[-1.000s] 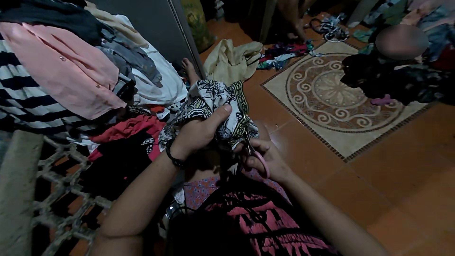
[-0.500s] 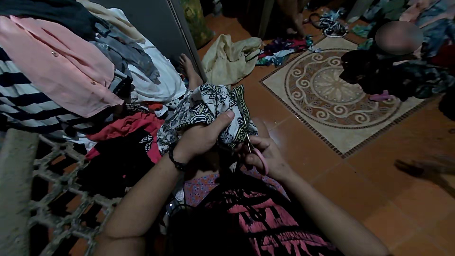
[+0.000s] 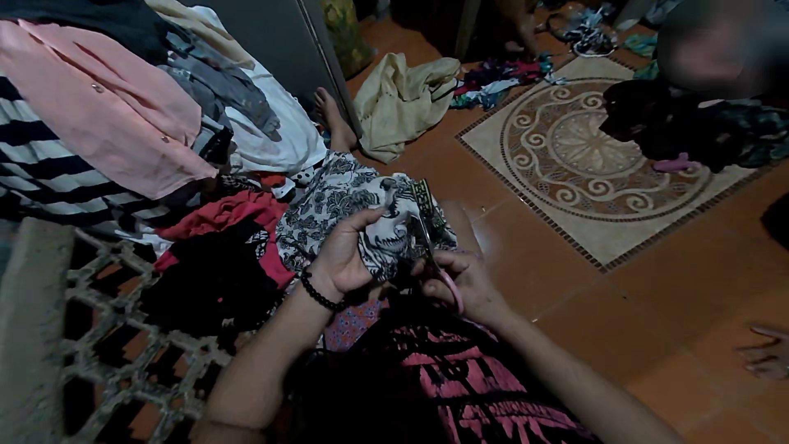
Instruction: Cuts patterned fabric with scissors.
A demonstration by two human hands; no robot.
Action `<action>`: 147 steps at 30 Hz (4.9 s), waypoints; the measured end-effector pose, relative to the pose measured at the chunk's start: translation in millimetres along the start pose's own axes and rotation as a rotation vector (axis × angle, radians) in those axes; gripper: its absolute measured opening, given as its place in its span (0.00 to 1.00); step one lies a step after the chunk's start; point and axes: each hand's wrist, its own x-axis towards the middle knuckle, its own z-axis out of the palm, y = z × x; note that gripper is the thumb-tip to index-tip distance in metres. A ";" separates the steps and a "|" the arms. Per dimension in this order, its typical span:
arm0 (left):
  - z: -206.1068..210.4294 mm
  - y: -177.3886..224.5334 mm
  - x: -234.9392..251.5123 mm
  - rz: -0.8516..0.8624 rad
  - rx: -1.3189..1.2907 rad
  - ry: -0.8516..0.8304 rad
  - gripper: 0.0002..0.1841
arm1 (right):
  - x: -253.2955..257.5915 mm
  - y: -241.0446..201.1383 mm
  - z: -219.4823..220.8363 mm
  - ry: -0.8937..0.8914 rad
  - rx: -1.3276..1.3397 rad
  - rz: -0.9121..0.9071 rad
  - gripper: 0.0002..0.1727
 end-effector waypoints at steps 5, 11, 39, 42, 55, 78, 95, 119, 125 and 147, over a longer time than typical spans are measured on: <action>-3.5 -6.0 -7.6 0.172 0.145 -0.062 0.18 | -7.3 4.4 5.6 -0.051 0.028 -0.003 0.18; 2.4 -8.4 -15.4 0.395 0.542 0.070 0.14 | 0.1 8.7 6.5 -0.142 0.118 -0.075 0.24; 4.8 -28.7 -7.7 0.504 0.780 0.099 0.04 | 1.6 0.9 9.1 -0.011 0.028 -0.040 0.18; 4.8 -30.1 -7.6 0.470 0.764 0.110 0.05 | 0.7 -0.5 11.0 -0.007 0.050 -0.003 0.16; -6.1 -34.3 -13.8 0.542 0.661 0.286 0.10 | -23.6 8.1 -44.0 -0.173 0.087 0.223 0.20; -58.3 -84.0 -14.4 0.135 -0.049 -0.178 0.36 | 18.7 -10.1 -20.9 0.405 -0.009 0.310 0.18; -35.0 -58.5 -8.6 0.022 -0.154 0.154 0.33 | 34.3 -9.4 20.4 0.284 0.002 0.058 0.27; -20.5 9.7 -76.0 0.577 0.336 0.138 0.07 | 33.0 -10.7 -11.0 -0.159 -0.327 -0.273 0.37; -14.9 8.9 -69.1 0.502 0.443 0.164 0.05 | 19.1 -1.7 -17.6 -0.445 -0.366 -0.166 0.36; -12.5 -0.1 -52.5 0.553 0.836 0.096 0.13 | 2.7 6.4 -41.8 -0.521 -0.064 -0.015 0.24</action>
